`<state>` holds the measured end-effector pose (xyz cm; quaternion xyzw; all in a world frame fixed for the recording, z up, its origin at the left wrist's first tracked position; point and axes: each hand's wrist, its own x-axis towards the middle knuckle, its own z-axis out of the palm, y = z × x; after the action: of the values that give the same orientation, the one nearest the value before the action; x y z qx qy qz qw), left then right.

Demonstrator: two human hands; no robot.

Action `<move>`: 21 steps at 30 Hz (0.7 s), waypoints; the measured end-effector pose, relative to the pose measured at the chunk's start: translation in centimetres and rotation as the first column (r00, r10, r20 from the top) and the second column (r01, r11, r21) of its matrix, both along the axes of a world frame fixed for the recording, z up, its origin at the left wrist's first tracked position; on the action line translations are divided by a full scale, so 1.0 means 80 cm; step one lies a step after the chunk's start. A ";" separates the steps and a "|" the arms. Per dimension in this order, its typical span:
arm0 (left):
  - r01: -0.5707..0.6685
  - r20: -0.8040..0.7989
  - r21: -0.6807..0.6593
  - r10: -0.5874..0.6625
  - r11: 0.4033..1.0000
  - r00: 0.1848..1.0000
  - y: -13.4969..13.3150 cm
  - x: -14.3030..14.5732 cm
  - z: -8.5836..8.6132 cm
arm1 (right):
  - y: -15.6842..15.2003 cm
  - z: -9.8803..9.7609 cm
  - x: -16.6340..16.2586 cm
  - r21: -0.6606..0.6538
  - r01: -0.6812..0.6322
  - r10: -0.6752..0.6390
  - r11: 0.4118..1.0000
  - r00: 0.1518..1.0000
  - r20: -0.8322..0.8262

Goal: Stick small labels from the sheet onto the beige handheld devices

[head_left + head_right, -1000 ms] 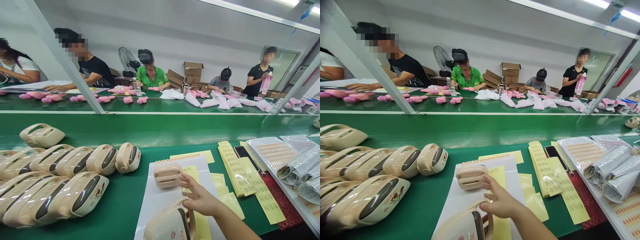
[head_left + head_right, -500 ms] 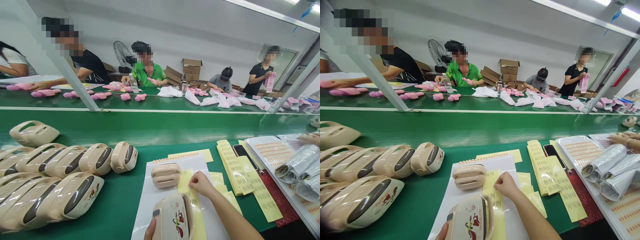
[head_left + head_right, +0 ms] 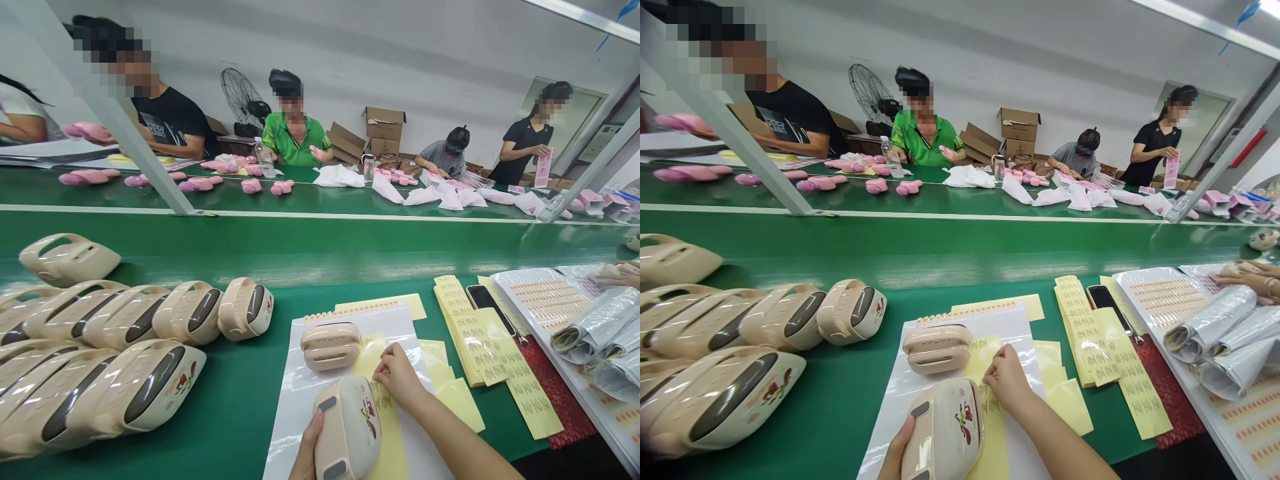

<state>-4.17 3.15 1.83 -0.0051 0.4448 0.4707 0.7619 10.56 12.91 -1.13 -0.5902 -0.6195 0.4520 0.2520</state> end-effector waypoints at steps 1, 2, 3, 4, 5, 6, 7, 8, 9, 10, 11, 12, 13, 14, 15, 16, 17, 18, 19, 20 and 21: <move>-0.024 0.018 -0.010 0.024 1.000 1.000 0.004 0.003 0.005 | 0.000 0.001 0.001 -0.004 -0.002 0.002 1.000 1.000 -0.010; -0.047 0.035 -0.020 0.048 0.999 0.998 0.007 0.005 0.010 | 0.001 0.003 0.004 -0.012 -0.007 0.007 1.000 1.000 -0.021; -0.065 0.043 -0.028 0.066 0.997 0.997 0.010 0.008 0.015 | 0.002 0.006 0.008 -0.024 -0.015 0.014 1.000 0.999 -0.035; -0.074 0.039 -0.033 0.075 0.997 0.996 0.013 0.010 0.019 | 0.003 0.009 0.013 -0.038 -0.023 0.021 0.999 0.999 -0.050; -0.075 0.026 -0.033 0.076 0.997 0.997 0.015 0.012 0.023 | 0.004 0.013 0.019 -0.053 -0.031 0.027 0.998 0.997 -0.065; -0.074 0.013 -0.032 0.074 0.997 0.997 0.016 0.013 0.026 | 0.004 0.016 0.025 -0.066 -0.035 0.030 0.997 0.996 -0.080; -0.072 0.003 -0.030 0.072 0.997 0.997 0.017 0.013 0.028 | 0.005 0.019 0.031 -0.075 -0.036 0.029 0.997 0.995 -0.093; -0.071 -0.003 -0.025 0.070 0.997 0.998 0.016 0.013 0.029 | 0.006 0.021 0.035 -0.081 -0.032 0.024 0.996 0.994 -0.102; -0.071 -0.005 -0.019 0.071 0.997 0.997 0.015 0.013 0.029 | 0.006 0.023 0.037 -0.082 -0.025 0.016 0.996 0.994 -0.108; -0.074 -0.007 -0.009 0.074 0.997 0.997 0.014 0.013 0.029 | 0.006 0.024 0.037 -0.081 -0.017 0.008 0.997 0.994 -0.109; -0.078 -0.013 0.006 0.078 0.997 0.997 0.012 0.013 0.029 | 0.006 0.023 0.034 -0.077 -0.009 0.000 0.997 0.994 -0.107; -0.083 -0.027 0.025 0.083 0.996 0.996 0.010 0.013 0.028 | 0.006 0.022 0.029 -0.073 -0.003 -0.004 0.997 0.995 -0.100; -0.090 -0.047 0.046 0.092 0.995 0.995 0.009 0.013 0.027 | 0.006 0.020 0.023 -0.069 -0.001 -0.005 0.998 0.996 -0.090; -0.100 -0.072 0.066 0.105 0.993 0.992 0.007 0.013 0.027 | 0.006 0.018 0.016 -0.065 -0.003 -0.002 0.998 0.997 -0.077; -0.110 -0.101 0.084 0.118 0.990 0.988 0.006 0.014 0.027 | 0.005 0.016 0.010 -0.059 -0.007 0.003 0.998 0.998 -0.061; -0.117 -0.134 0.099 0.130 0.988 0.982 0.004 0.015 0.028 | 0.005 0.015 0.004 -0.052 -0.013 0.010 0.999 0.999 -0.045; -0.125 -0.167 0.110 0.142 0.986 0.976 0.003 0.016 0.030 | 0.004 0.013 -0.001 -0.044 -0.020 0.019 0.999 0.999 -0.030; -0.134 -0.200 0.119 0.156 0.984 0.967 0.002 0.017 0.032 | 0.004 0.012 -0.004 -0.034 -0.029 0.028 0.999 0.999 -0.017; -0.144 -0.231 0.125 0.170 0.982 0.958 0.001 0.018 0.035 | 0.003 0.011 -0.006 -0.024 -0.038 0.038 0.999 0.999 -0.007; -0.156 -0.260 0.129 0.185 0.979 0.948 0.001 0.019 0.038 | 0.003 0.010 -0.006 -0.017 -0.047 0.047 0.999 0.999 0.001; -0.171 -0.275 0.128 0.200 0.977 0.940 0.001 0.019 0.041 | 0.003 0.010 -0.006 -0.011 -0.056 0.056 0.998 0.998 0.007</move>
<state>-2.65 3.21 5.07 0.0600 0.5232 0.5583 0.6411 10.11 13.14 -0.36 -0.5755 -0.6343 0.4603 0.2338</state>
